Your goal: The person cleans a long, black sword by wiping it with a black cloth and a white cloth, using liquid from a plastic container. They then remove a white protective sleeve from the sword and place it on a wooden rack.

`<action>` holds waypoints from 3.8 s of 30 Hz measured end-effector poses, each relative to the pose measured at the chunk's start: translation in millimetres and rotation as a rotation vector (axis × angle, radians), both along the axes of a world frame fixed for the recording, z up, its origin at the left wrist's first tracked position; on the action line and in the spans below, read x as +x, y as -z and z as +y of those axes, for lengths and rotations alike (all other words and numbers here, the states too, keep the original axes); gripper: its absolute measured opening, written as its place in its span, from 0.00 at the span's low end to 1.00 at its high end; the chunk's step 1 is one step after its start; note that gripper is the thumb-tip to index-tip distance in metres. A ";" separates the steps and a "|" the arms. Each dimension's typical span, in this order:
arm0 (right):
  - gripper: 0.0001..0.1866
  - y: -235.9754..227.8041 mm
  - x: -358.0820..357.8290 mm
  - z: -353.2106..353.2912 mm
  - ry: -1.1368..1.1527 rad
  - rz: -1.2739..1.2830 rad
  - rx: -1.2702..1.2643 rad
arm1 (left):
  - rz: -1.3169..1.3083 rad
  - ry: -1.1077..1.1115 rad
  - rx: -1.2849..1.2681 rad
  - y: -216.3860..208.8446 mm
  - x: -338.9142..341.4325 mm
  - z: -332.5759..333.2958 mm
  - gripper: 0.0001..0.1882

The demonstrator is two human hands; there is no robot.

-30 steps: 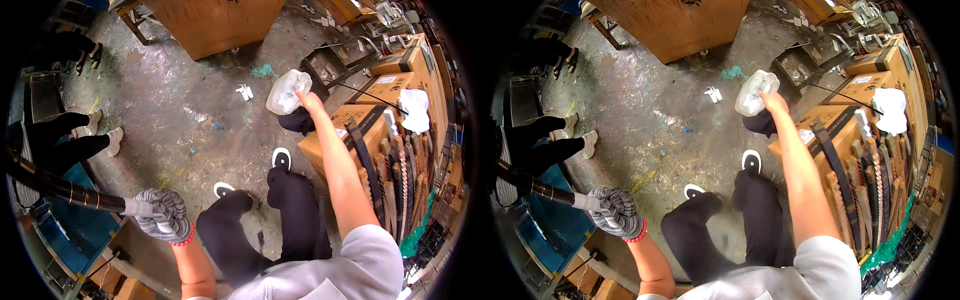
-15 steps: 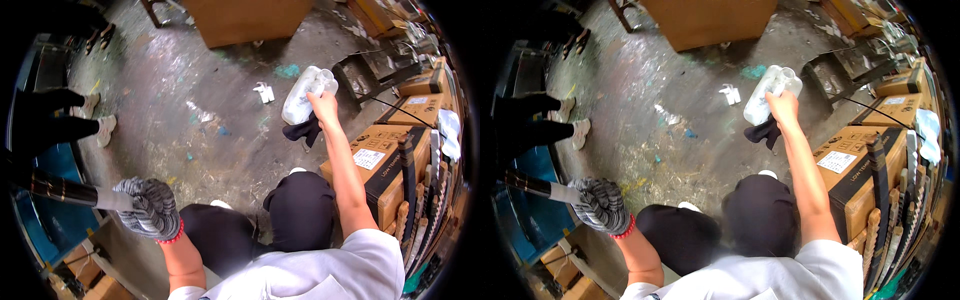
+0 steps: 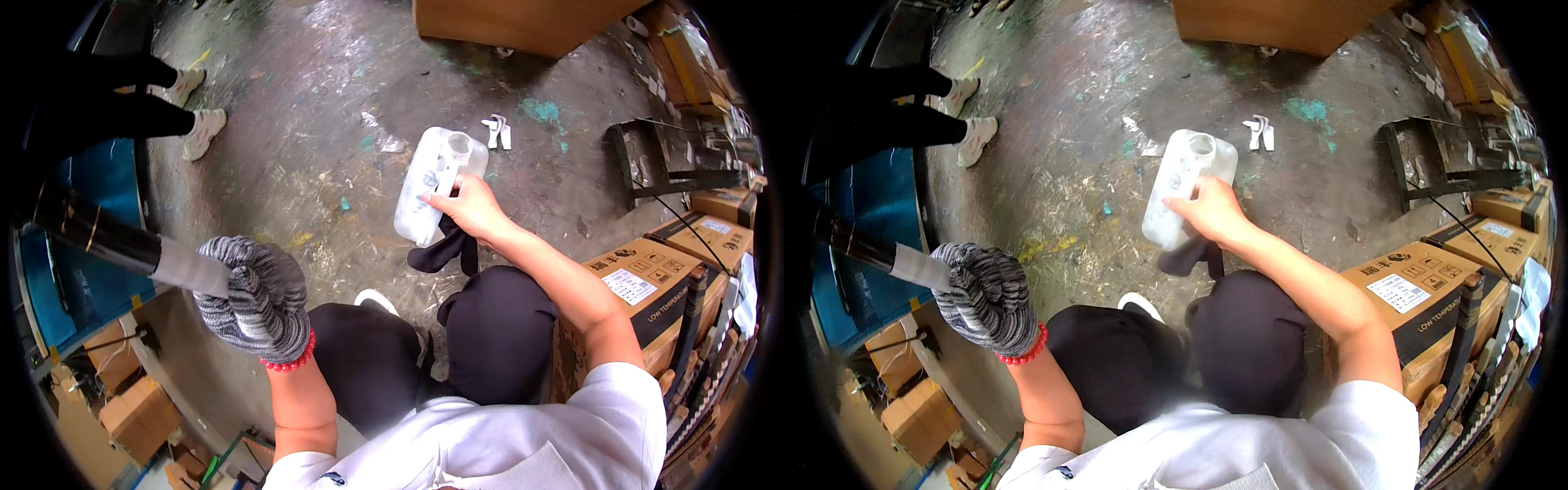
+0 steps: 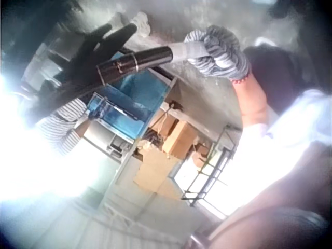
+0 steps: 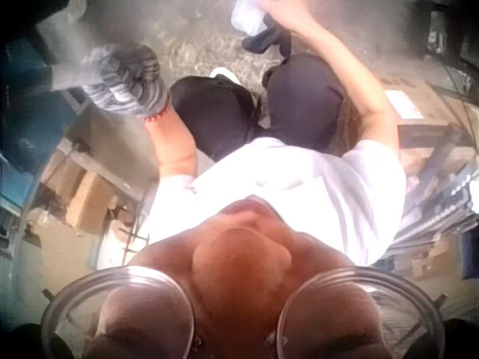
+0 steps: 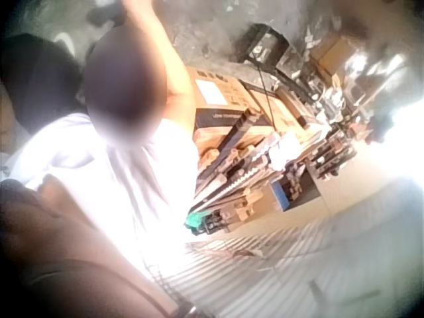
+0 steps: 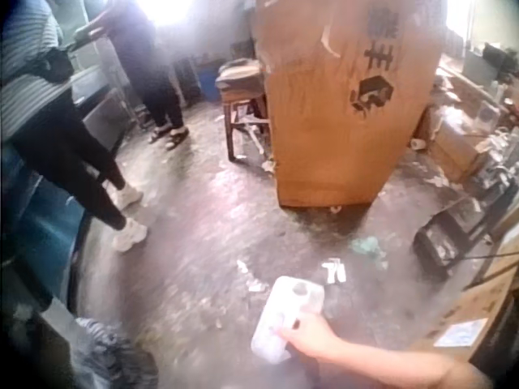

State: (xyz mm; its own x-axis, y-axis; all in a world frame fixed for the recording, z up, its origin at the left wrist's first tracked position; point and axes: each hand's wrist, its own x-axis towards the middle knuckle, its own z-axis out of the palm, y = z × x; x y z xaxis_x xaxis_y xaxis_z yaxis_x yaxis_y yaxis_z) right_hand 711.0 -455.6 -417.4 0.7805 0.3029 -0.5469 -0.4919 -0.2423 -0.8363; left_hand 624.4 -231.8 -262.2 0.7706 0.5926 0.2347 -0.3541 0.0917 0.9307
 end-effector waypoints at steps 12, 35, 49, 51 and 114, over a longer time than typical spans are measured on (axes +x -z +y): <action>0.33 -83.9 22.6 -84.7 -0.731 -0.253 -0.175 | 0.058 0.024 0.039 -6.9 4.1 -15.6 0.11; 0.13 -68.1 78.5 -122.7 0.272 0.126 0.063 | 0.044 0.066 0.004 -5.6 20.2 -47.3 0.13; 0.12 -52.2 32.1 -45.6 -0.292 -1.120 -0.316 | 0.037 0.064 -0.067 -8.9 17.1 -47.1 0.10; 0.12 -46.0 14.3 -45.7 -0.383 -1.111 -0.363 | 0.046 0.037 -0.072 -3.0 17.9 -45.5 0.10; 0.14 43.0 150.7 -16.2 -0.280 -1.213 -0.311 | 0.038 0.218 -0.010 5.9 -3.3 -26.5 0.13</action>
State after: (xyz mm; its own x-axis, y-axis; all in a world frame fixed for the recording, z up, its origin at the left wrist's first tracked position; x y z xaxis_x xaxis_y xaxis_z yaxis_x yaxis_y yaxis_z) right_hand 861.7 -471.8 -460.5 0.7571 0.5251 0.3888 0.6404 -0.4784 -0.6009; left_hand 621.1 -258.3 -268.1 0.8889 0.4134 0.1976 -0.2893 0.1718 0.9417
